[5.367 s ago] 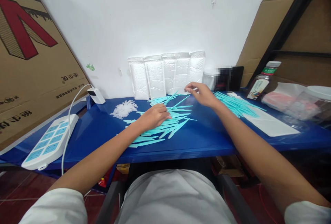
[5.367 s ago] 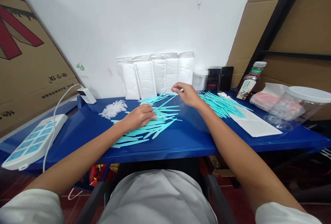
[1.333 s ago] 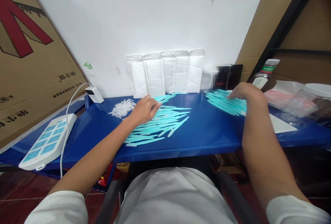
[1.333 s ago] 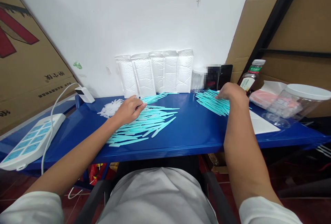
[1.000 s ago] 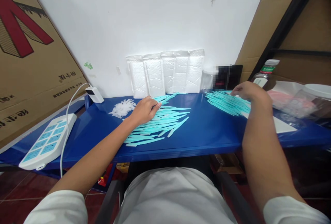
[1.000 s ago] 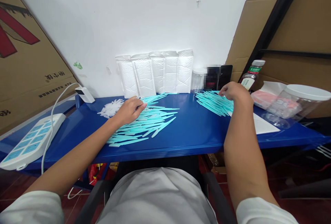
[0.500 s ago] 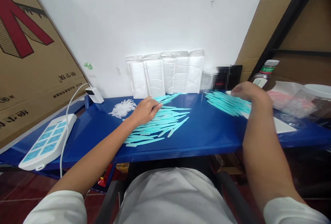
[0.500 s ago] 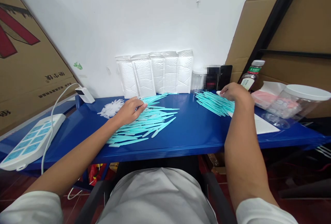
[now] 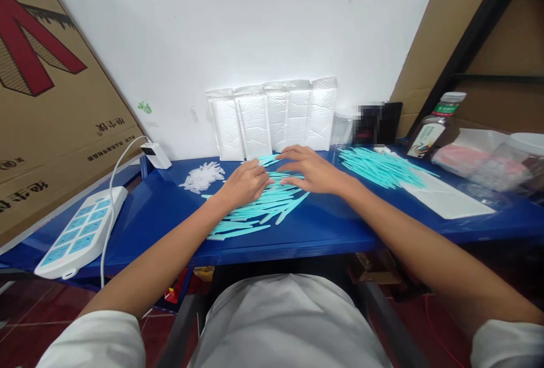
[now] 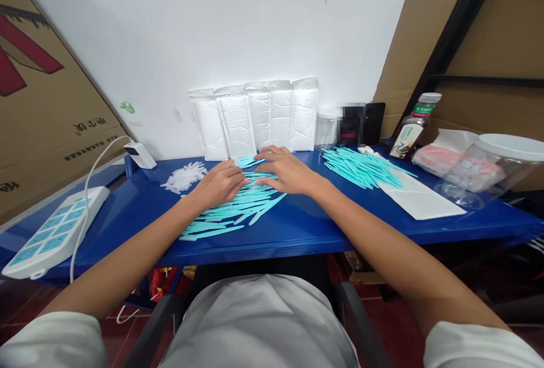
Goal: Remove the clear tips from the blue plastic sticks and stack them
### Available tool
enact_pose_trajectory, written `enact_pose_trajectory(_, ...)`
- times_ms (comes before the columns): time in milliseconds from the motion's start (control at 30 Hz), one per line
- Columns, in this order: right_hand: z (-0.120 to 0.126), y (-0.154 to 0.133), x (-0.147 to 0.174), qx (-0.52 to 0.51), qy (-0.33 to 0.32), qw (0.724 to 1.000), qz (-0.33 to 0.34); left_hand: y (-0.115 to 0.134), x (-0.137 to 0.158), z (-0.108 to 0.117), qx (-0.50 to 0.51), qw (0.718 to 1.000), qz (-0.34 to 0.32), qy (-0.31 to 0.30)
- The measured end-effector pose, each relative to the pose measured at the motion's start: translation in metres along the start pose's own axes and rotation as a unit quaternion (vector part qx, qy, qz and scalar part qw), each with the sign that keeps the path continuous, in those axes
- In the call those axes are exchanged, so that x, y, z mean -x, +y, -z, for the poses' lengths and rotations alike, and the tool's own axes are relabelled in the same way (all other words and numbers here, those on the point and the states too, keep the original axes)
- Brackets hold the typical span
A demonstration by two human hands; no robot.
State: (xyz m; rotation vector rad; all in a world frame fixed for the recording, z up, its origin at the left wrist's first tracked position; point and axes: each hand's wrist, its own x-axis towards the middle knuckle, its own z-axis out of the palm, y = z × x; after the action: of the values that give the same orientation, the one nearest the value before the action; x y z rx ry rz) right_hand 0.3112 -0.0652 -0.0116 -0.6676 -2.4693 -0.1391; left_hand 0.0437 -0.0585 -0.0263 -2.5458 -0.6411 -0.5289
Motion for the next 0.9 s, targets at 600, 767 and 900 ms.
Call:
enact_pose_trajectory(600, -0.008, -0.001, -0.007, 0.129, -0.047, 0.99, 0.03, -0.002, -0.003, 0.0, -0.022, 1.0, 0.001, 0.011)
enact_pose_trajectory(767, 0.012, 0.016, 0.001, 0.147, -0.047, 0.987, -0.044, -0.02, 0.005, 0.013, -0.026, 0.998, 0.051, 0.007)
enact_pose_trajectory(900, 0.053, 0.051, 0.031, 0.144, -0.054, 0.961, -0.229, -0.038, 0.015, 0.021, -0.022, 0.987, 0.155, 0.028)
